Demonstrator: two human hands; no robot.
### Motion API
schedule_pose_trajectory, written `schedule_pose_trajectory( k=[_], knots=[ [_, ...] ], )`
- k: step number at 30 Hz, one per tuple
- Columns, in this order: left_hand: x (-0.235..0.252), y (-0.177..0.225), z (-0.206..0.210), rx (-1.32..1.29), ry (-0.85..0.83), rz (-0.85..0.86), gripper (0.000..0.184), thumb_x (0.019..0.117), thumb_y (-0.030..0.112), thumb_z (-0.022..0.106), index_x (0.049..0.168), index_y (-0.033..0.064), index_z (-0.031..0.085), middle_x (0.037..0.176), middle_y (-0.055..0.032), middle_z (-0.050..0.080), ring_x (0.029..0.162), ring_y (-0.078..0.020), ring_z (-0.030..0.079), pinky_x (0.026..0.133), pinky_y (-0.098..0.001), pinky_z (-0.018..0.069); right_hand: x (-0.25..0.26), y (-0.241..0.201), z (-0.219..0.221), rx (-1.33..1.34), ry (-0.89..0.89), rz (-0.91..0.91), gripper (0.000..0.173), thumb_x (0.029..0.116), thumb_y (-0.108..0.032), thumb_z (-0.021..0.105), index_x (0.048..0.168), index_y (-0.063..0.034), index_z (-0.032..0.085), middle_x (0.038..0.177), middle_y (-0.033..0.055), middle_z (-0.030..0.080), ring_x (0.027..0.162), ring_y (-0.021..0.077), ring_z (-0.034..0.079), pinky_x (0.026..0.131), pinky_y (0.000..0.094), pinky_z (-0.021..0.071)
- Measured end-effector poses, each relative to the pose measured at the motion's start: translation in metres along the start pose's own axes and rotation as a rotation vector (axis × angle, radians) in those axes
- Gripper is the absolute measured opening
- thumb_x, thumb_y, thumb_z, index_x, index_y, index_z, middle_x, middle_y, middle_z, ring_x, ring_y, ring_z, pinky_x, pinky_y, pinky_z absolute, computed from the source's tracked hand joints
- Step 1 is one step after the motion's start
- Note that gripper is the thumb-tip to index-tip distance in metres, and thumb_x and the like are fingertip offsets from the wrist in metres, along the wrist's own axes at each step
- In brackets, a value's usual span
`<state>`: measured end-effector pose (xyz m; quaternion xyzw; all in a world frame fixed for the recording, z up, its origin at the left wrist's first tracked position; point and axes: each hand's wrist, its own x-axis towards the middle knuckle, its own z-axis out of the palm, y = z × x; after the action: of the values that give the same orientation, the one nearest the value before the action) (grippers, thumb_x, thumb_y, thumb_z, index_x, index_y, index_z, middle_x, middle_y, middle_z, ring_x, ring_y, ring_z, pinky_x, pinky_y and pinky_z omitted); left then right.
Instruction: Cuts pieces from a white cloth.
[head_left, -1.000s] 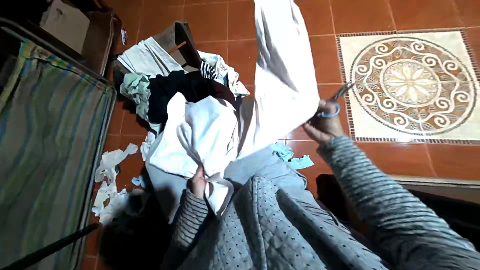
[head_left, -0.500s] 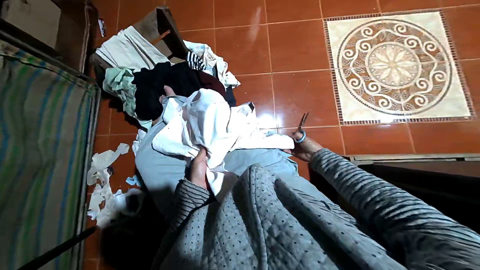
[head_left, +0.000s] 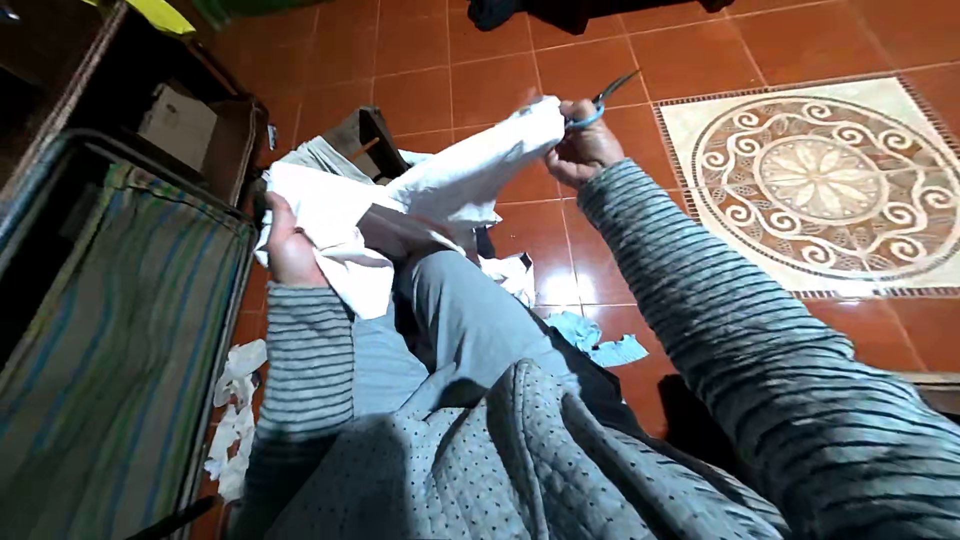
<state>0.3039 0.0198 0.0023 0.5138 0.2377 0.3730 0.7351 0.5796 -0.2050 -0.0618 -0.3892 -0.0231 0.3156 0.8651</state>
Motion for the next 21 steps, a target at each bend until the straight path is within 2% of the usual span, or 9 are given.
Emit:
schedule_pose_trajectory(
  k=[3, 6, 8, 10, 12, 14, 15, 18, 21],
  knots=[
    [-0.029, 0.012, -0.015, -0.005, 0.013, 0.094, 0.050, 0.1127, 0.037, 0.010, 0.137, 0.0166, 0.049, 0.121, 0.0024, 0.067, 0.116, -0.0076, 0.064, 0.102, -0.0327, 0.0537, -0.009, -0.003, 0.011, 0.083, -0.147, -0.091, 0.029, 0.1078, -0.021, 0.035, 0.094, -0.0127, 0.059, 0.081, 0.0022, 0.067, 0.077, 0.0086, 0.067, 0.076, 0.0253, 0.0577],
    [-0.066, 0.001, -0.027, -0.037, 0.090, 0.065, 0.047, 0.1130, 0.035, 0.013, 0.142, 0.0177, 0.046, 0.127, 0.0032, 0.065, 0.120, -0.0074, 0.062, 0.104, -0.0330, 0.0528, -0.023, 0.005, 0.006, 0.113, -0.235, -0.156, 0.029, 0.1066, -0.020, 0.036, 0.090, -0.0137, 0.060, 0.080, 0.0019, 0.068, 0.078, 0.0088, 0.067, 0.078, 0.0273, 0.0581],
    [-0.092, -0.025, -0.035, -0.030, 0.253, -0.063, 0.041, 0.1136, 0.033, 0.019, 0.138, 0.0169, 0.048, 0.117, 0.0031, 0.067, 0.109, -0.0067, 0.066, 0.094, -0.0319, 0.0573, -0.036, 0.017, -0.011, 0.052, -0.249, -0.170, 0.028, 0.1061, -0.023, 0.039, 0.090, -0.0171, 0.061, 0.082, -0.0010, 0.069, 0.081, 0.0072, 0.068, 0.079, 0.0274, 0.0581],
    [-0.115, -0.059, -0.040, 0.081, 0.444, -0.273, 0.032, 0.1134, 0.024, 0.027, 0.129, 0.0081, 0.050, 0.103, -0.0024, 0.067, 0.092, -0.0069, 0.068, 0.080, -0.0283, 0.0596, -0.052, 0.035, -0.037, 0.010, -0.182, -0.110, 0.025, 0.1054, -0.025, 0.041, 0.093, -0.0184, 0.062, 0.085, -0.0018, 0.070, 0.083, 0.0074, 0.068, 0.078, 0.0280, 0.0589],
    [-0.122, -0.091, -0.052, 0.332, 0.501, -0.473, 0.032, 0.1114, 0.014, 0.037, 0.134, -0.0063, 0.049, 0.117, -0.0142, 0.060, 0.101, -0.0110, 0.060, 0.088, -0.0270, 0.0514, -0.064, 0.056, -0.061, -0.036, -0.026, 0.033, 0.027, 0.1063, -0.028, 0.036, 0.097, -0.0183, 0.060, 0.085, -0.0023, 0.070, 0.081, 0.0072, 0.068, 0.073, 0.0278, 0.0591],
    [-0.106, -0.105, -0.063, 0.508, 0.481, -0.560, 0.038, 0.1102, 0.014, 0.044, 0.138, -0.0118, 0.048, 0.136, -0.0247, 0.055, 0.120, -0.0214, 0.056, 0.105, -0.0348, 0.0442, -0.062, 0.075, -0.079, -0.072, 0.134, 0.173, 0.024, 0.1065, -0.029, 0.036, 0.100, -0.0178, 0.056, 0.083, -0.0025, 0.066, 0.077, 0.0076, 0.065, 0.068, 0.0287, 0.0565],
    [-0.090, -0.101, -0.064, 0.523, 0.470, -0.556, 0.040, 0.1109, 0.017, 0.043, 0.139, -0.0114, 0.048, 0.140, -0.0259, 0.053, 0.124, -0.0246, 0.054, 0.108, -0.0388, 0.0423, -0.054, 0.079, -0.079, -0.078, 0.207, 0.201, 0.020, 0.1061, -0.028, 0.039, 0.099, -0.0173, 0.054, 0.080, -0.0027, 0.064, 0.073, 0.0068, 0.063, 0.065, 0.0267, 0.0548],
    [-0.028, -0.076, -0.058, 0.345, 0.441, -0.376, 0.041, 0.1120, 0.030, 0.035, 0.137, 0.0010, 0.050, 0.124, -0.0125, 0.060, 0.105, -0.0145, 0.060, 0.092, -0.0349, 0.0522, -0.017, 0.071, -0.047, -0.039, 0.260, 0.176, 0.013, 0.1041, -0.022, 0.046, 0.095, -0.0170, 0.053, 0.074, -0.0030, 0.059, 0.065, 0.0047, 0.060, 0.059, 0.0209, 0.0522],
    [0.027, -0.033, -0.039, 0.114, 0.407, -0.166, 0.041, 0.1129, 0.033, 0.029, 0.132, 0.0062, 0.052, 0.111, -0.0066, 0.063, 0.096, -0.0112, 0.063, 0.084, -0.0334, 0.0554, 0.019, 0.039, 0.001, -0.016, 0.119, 0.055, 0.019, 0.1064, -0.025, 0.043, 0.091, -0.0173, 0.051, 0.067, -0.0037, 0.055, 0.057, 0.0038, 0.055, 0.055, 0.0190, 0.0498]
  ],
)
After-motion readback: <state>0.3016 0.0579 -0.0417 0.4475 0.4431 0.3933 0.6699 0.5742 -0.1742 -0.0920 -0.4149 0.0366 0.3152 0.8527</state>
